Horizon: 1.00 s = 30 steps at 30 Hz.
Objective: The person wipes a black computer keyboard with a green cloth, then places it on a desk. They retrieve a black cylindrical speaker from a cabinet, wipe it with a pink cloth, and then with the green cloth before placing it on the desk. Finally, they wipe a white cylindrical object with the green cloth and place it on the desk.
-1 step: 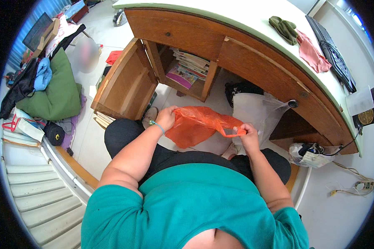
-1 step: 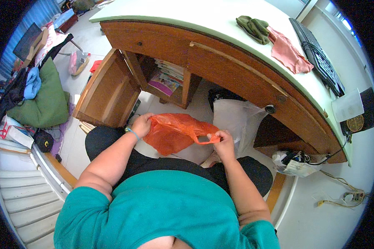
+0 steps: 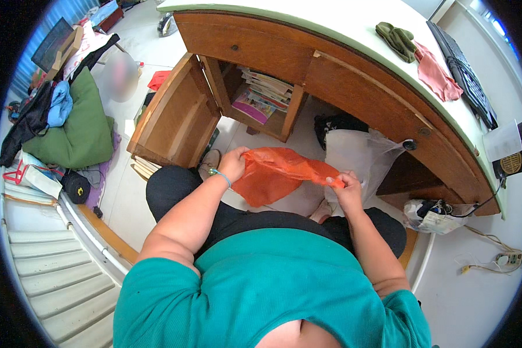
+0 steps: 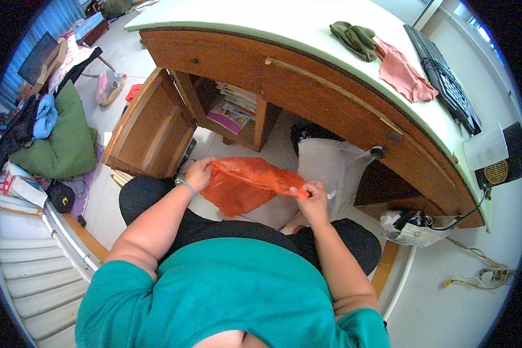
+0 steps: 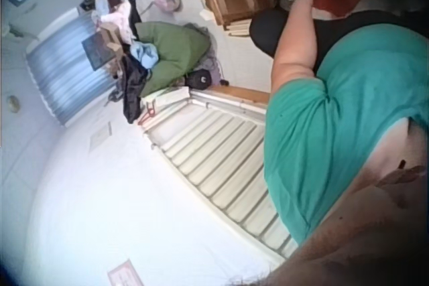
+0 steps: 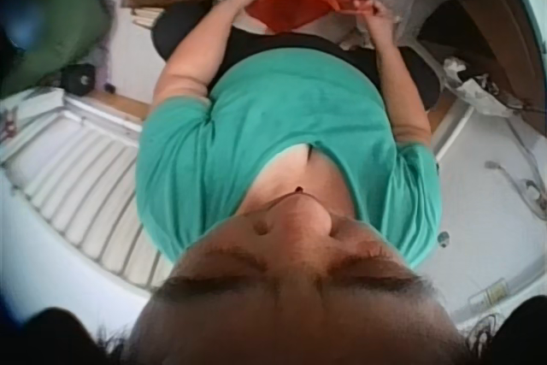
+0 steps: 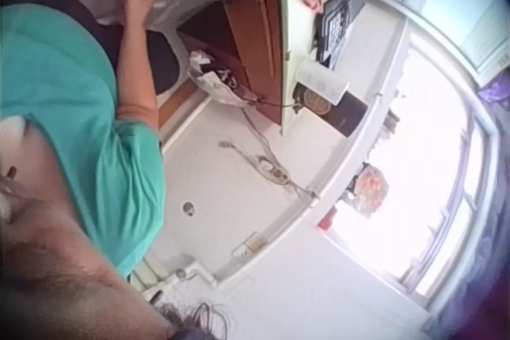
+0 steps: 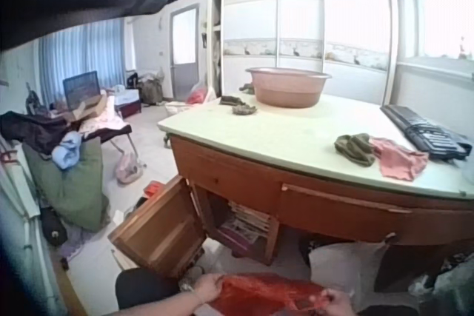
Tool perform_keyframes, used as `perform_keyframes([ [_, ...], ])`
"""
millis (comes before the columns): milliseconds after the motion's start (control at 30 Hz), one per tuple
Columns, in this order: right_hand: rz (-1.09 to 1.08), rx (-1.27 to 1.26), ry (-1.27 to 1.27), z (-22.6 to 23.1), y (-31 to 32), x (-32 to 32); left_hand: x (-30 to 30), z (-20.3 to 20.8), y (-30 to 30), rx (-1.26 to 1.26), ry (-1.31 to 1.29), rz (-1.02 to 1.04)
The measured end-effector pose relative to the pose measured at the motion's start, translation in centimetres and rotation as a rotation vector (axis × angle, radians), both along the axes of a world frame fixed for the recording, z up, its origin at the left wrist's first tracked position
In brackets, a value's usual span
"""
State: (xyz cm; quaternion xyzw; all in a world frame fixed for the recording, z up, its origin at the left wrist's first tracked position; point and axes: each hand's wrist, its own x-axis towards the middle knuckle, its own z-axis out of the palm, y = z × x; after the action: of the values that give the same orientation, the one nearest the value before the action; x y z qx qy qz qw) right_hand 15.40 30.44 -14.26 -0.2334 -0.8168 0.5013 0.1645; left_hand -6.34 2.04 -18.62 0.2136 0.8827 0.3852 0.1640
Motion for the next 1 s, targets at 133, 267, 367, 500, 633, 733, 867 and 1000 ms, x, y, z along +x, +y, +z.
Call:
perform_keyframes([
  [133, -0.065, -0.217, 0.117, 3.3, -0.2, -0.4, 0.2, -1.0, 0.4, 0.0, 0.059, 0.092],
  [267, -0.044, -0.488, 0.161, 5.9, -0.5, -0.8, -0.1, -0.5, 1.1, 0.04, 0.074, 0.161],
  [367, -0.012, -0.488, 0.307, 7.6, -0.5, -1.5, -0.4, 0.4, 1.7, 0.097, -0.036, 0.199],
  [500, 0.064, -0.435, 0.31, 10.2, -1.0, -1.6, 2.5, 4.4, 2.7, 0.052, -0.074, 0.147],
  [633, 0.035, -0.62, 0.274, 9.9, -1.2, -1.1, 3.4, 3.5, 1.9, -0.216, 0.325, -0.158],
  [733, 0.048, -0.79, 0.32, 9.8, 0.0, -2.3, 0.3, 1.0, 1.3, -0.198, 0.042, 0.024],
  [867, 0.106, -0.873, 0.415, 12.3, 0.1, -4.6, -1.4, 0.2, 2.1, 0.255, -0.212, 0.168],
  [1000, 0.15, -0.855, 0.49, 14.2, 1.0, -3.1, 0.2, 6.9, 2.3, 0.784, -0.657, 0.254],
])
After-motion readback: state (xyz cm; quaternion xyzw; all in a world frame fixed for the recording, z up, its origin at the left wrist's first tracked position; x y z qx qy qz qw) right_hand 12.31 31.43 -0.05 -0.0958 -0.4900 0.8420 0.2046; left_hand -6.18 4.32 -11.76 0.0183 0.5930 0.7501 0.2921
